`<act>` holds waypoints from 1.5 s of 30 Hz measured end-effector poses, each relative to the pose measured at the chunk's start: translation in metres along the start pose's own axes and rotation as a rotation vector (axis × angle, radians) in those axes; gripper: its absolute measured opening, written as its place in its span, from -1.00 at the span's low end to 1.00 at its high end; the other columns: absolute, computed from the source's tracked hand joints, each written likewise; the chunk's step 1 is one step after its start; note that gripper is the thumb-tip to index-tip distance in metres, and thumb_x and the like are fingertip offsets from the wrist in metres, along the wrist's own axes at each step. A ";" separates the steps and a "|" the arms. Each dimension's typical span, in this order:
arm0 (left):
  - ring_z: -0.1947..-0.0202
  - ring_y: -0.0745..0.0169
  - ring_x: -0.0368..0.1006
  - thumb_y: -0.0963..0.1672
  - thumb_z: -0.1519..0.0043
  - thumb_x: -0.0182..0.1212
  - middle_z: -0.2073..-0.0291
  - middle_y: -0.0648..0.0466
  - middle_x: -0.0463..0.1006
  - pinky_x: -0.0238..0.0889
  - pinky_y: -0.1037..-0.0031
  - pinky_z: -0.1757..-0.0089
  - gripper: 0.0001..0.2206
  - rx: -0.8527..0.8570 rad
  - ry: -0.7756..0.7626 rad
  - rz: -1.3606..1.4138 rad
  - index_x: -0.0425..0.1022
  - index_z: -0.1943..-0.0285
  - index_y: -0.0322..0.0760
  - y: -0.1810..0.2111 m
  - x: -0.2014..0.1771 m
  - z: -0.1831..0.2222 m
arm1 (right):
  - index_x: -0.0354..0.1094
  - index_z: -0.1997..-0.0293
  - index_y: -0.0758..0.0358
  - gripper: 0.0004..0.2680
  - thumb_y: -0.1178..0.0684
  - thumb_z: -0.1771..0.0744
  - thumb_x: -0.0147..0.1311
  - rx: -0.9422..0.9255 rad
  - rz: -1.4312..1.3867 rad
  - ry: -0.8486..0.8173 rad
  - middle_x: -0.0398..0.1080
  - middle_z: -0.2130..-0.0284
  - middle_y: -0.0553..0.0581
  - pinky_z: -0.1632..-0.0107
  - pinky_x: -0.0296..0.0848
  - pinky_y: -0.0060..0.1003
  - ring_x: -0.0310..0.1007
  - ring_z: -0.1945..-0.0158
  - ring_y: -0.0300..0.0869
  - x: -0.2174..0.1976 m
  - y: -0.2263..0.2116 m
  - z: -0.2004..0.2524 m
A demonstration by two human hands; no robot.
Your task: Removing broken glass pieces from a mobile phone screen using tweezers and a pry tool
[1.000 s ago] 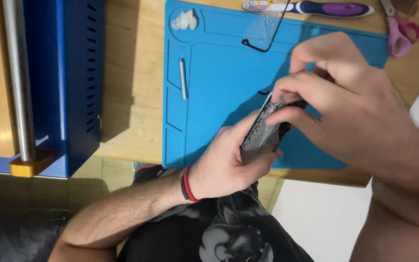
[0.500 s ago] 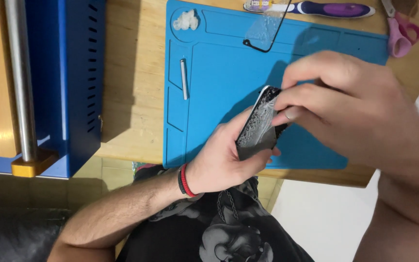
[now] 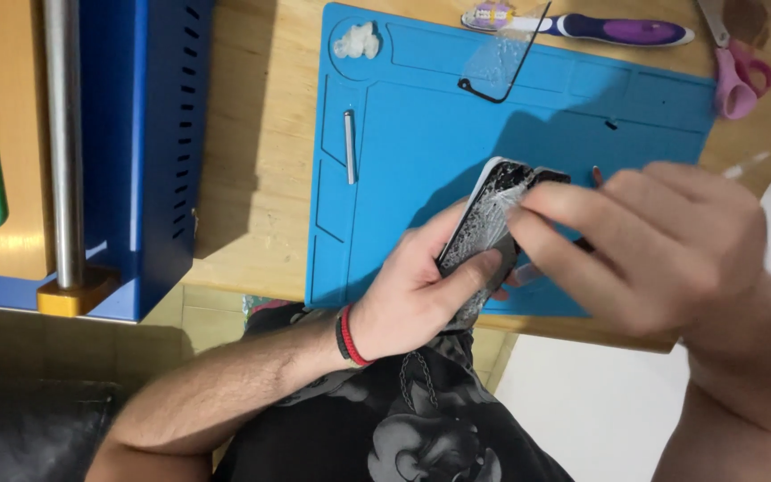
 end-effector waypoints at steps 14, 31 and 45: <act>-0.37 0.03 0.58 -0.18 -0.56 0.07 -0.34 -0.12 0.60 0.51 0.24 -0.38 -0.66 0.086 0.195 0.082 0.34 -0.51 -0.39 -0.002 -0.010 -0.014 | 0.67 0.19 0.19 -0.91 0.22 -0.45 0.29 0.004 0.022 0.077 0.66 0.28 0.11 0.47 0.09 -0.36 0.23 0.56 -0.27 0.008 -0.034 0.001; 0.00 -0.10 0.71 -0.23 -0.53 0.02 -0.19 -0.27 0.60 0.72 0.20 -0.02 -0.74 -0.010 0.144 0.117 0.30 -0.36 -0.51 0.016 -0.028 0.033 | 0.66 0.08 0.36 -0.94 0.20 -0.47 0.44 0.709 -0.627 -0.042 0.41 0.37 0.14 0.19 0.24 -0.25 0.23 0.25 -0.16 0.052 0.044 0.018; -0.04 -0.07 0.72 -0.22 -0.55 -0.02 -0.28 -0.21 0.55 0.77 0.22 -0.01 -0.75 0.089 -0.056 -0.049 0.31 -0.37 -0.52 0.019 -0.050 0.031 | 0.65 0.17 0.32 -0.91 0.18 -0.42 0.51 0.803 -0.633 -0.018 0.66 0.14 0.18 0.12 0.54 -0.30 0.63 0.10 -0.17 0.067 0.050 0.017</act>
Point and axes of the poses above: each hand's wrist, its own z-axis away from the middle knuckle, its own x-axis out of the palm, y = z × x, the point moved 1 cm from there along -z, towards the middle knuckle
